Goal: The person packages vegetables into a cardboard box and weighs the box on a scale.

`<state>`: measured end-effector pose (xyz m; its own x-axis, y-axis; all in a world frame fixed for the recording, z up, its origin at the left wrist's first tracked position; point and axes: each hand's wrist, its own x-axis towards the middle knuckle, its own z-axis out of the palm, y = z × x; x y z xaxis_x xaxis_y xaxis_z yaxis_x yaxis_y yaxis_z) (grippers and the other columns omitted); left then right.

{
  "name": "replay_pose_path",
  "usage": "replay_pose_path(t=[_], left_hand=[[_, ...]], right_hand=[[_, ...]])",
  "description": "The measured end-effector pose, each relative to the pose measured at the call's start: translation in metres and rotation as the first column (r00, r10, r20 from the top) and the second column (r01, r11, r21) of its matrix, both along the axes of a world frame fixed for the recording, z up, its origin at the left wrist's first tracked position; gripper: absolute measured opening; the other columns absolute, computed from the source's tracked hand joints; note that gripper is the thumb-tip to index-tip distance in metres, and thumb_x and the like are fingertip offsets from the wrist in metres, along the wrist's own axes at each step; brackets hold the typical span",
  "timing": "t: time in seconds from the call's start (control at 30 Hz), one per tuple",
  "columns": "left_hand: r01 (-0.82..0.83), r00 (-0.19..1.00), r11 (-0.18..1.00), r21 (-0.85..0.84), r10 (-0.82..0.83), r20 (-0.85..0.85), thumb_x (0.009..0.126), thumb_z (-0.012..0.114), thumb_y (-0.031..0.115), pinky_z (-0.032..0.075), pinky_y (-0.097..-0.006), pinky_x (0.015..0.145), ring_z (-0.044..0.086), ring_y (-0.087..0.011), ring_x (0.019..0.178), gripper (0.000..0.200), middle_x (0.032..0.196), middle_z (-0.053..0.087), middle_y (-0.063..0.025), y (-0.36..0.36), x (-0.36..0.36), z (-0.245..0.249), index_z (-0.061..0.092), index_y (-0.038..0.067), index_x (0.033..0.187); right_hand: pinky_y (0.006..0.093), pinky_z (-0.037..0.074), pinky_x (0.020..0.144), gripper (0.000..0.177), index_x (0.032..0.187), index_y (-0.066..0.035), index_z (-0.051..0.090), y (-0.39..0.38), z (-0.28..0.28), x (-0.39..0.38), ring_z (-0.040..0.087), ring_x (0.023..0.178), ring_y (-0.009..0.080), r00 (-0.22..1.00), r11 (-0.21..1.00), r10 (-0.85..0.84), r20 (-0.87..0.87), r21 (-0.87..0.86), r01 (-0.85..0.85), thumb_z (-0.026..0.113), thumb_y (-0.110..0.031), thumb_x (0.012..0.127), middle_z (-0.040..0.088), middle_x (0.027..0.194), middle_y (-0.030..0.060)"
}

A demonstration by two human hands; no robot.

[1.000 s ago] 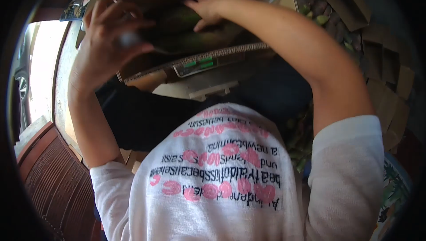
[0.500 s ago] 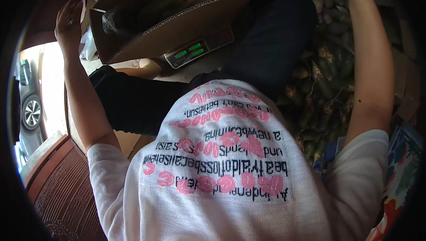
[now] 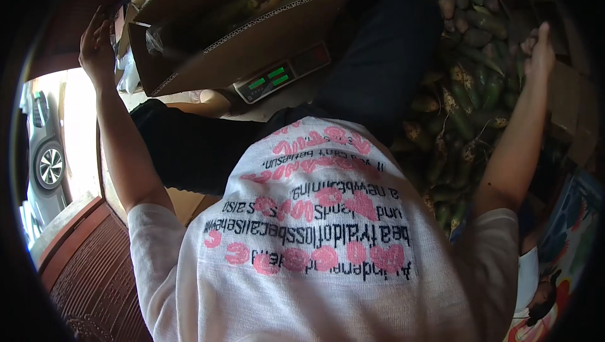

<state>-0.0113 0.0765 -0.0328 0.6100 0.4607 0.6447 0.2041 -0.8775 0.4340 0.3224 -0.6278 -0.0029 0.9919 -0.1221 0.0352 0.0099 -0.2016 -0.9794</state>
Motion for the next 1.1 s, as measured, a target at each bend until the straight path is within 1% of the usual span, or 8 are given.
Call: replay_pose_path(t=[0.07,0.13,0.2,0.27,0.4,0.57,0.93,1.1], left_hand=[[0.033,0.998,0.999,-0.03,-0.032,0.046,0.088,0.062,0.018,0.053,-0.028,0.073,0.066,-0.0149,0.09,0.025,0.099,0.066,-0.0073,0.001,-0.001,0.004,0.065,0.015,0.112],[0.121,0.985,0.968,-0.218,-0.09,0.145,0.088,0.062,0.02,0.053,-0.0272,0.072,0.067,-0.0141,0.085,0.026,0.094,0.068,-0.0096,-0.012,-0.004,0.007,0.065,0.009,0.112],[0.08,0.993,0.911,-0.404,-0.037,0.114,0.091,0.059,0.024,0.053,-0.026,0.072,0.068,-0.0142,0.082,0.028,0.088,0.069,-0.0109,-0.03,-0.012,0.024,0.065,0.004,0.109],[-0.022,0.997,0.878,-0.478,-0.014,-0.072,0.09,0.059,0.032,0.052,-0.0274,0.068,0.068,-0.0165,0.079,0.032,0.084,0.069,-0.0126,-0.045,-0.019,0.034,0.067,0.003,0.1],[-0.169,0.92,0.979,-0.11,0.117,-0.374,0.086,0.06,0.042,0.047,-0.0371,0.062,0.064,-0.0294,0.069,0.043,0.073,0.063,-0.0162,-0.089,-0.015,0.053,0.068,0.0,0.086],[0.171,0.937,0.971,-0.167,-0.213,-0.278,0.084,0.06,0.025,0.05,-0.0404,0.064,0.06,-0.0337,0.074,0.022,0.082,0.059,-0.0149,-0.172,0.014,0.052,0.064,0.003,0.079],[0.55,0.125,0.612,-0.568,-0.733,-0.668,0.079,0.062,0.045,0.048,-0.0379,0.087,0.058,-0.0267,0.106,0.049,0.115,0.061,-0.0146,-0.23,0.101,0.01,0.06,0.009,0.113],[0.458,0.165,0.6,-0.656,-0.782,-0.601,0.078,0.062,0.04,0.048,-0.0388,0.087,0.061,-0.0279,0.1,0.039,0.105,0.065,-0.0124,-0.239,0.108,-0.004,0.064,0.014,0.107]], right_hand=[[0.0349,0.041,0.082,0.057,0.122,-0.004,0.045,-0.078,-0.115,0.007,0.049,0.101,0.0228,0.961,0.741,0.023,-0.276,-0.64,-0.201,0.063,-0.041,0.083,0.048,0.111,0.0151],[0.0424,0.033,0.104,0.079,0.143,-0.009,0.026,-0.142,-0.193,-0.003,0.032,0.132,0.0318,0.916,-0.377,0.076,-0.394,-0.862,-0.339,0.068,-0.027,0.077,0.029,0.144,0.0207],[0.0429,0.04,0.096,0.06,0.135,-0.006,0.04,-0.027,-0.108,-0.031,0.048,0.119,0.0353,0.939,0.147,-0.188,-0.288,-0.953,-0.263,0.063,-0.022,0.082,0.051,0.128,0.0205],[0.0412,0.045,0.086,0.04,0.124,-0.004,0.051,0.009,-0.08,-0.006,0.06,0.102,0.0309,0.996,0.265,-0.057,-0.068,-0.963,-0.051,0.057,-0.018,0.087,0.063,0.108,0.0179],[0.0299,0.046,0.074,0.023,0.113,-0.003,0.057,0.172,0.026,-0.036,0.059,0.085,0.014,0.959,0.934,0.27,0.088,-0.266,-0.238,0.047,-0.011,0.093,0.063,0.094,0.0071],[0.0289,0.047,0.083,0.026,0.111,0.003,0.054,0.33,0.024,-0.125,0.06,0.093,0.0174,0.616,0.615,0.765,-0.19,0.502,-0.608,0.049,0.0,0.086,0.061,0.104,0.0114],[0.0492,0.042,0.083,0.039,0.098,0.004,0.056,0.427,-0.03,-0.141,0.047,0.104,0.0289,0.792,0.992,0.008,-0.61,0.106,0.072,0.064,-0.001,0.06,0.05,0.114,0.0181],[0.0483,0.041,0.085,0.044,0.102,0.005,0.054,0.442,-0.033,-0.135,0.046,0.109,0.0293,0.779,0.996,-0.009,-0.626,0.066,0.065,0.061,0.002,0.059,0.051,0.116,0.0175]])
